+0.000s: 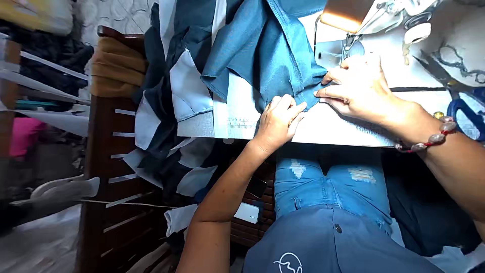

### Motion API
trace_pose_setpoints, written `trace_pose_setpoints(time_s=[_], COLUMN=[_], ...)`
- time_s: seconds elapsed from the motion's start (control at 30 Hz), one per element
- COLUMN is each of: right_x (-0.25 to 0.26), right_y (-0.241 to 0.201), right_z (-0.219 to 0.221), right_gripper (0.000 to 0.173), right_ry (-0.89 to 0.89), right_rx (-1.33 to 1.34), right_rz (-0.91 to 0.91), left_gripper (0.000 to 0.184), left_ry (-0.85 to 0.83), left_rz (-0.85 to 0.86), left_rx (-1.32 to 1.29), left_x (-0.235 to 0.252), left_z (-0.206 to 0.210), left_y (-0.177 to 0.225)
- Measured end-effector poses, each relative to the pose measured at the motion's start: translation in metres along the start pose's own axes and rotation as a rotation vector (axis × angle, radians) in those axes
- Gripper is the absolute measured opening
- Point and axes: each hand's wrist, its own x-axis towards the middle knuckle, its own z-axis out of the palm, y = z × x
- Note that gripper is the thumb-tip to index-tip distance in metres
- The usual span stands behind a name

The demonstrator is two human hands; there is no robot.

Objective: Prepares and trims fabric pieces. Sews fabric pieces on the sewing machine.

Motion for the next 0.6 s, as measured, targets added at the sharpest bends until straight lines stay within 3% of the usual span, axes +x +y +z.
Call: trace_pose_setpoints(time_s=[0.17,0.43,0.6], right_x=[0.001,0.009,0.017], right_y=[-0.003,-0.023,-0.031], right_z=[0.003,0.014,0.023], right_gripper=[0.034,0.031,0.023], right_ry=[-0.001,0.069,0.113], right_rx=[0.107,0.079,0.011], right_rz=[0.094,0.306,0.3], left_gripper=[0.021,0.023,0.027], left_ry=[0.037,0.129,0.112], left_rz=[-0.089,-0.397,-0.439], left_rx=[-0.072,-0.157,-0.083], left_x=[0.005,0.015,0.018], left_z=[0.0,0.004,-0.001], left_y=[0.002,0.011,0.013])
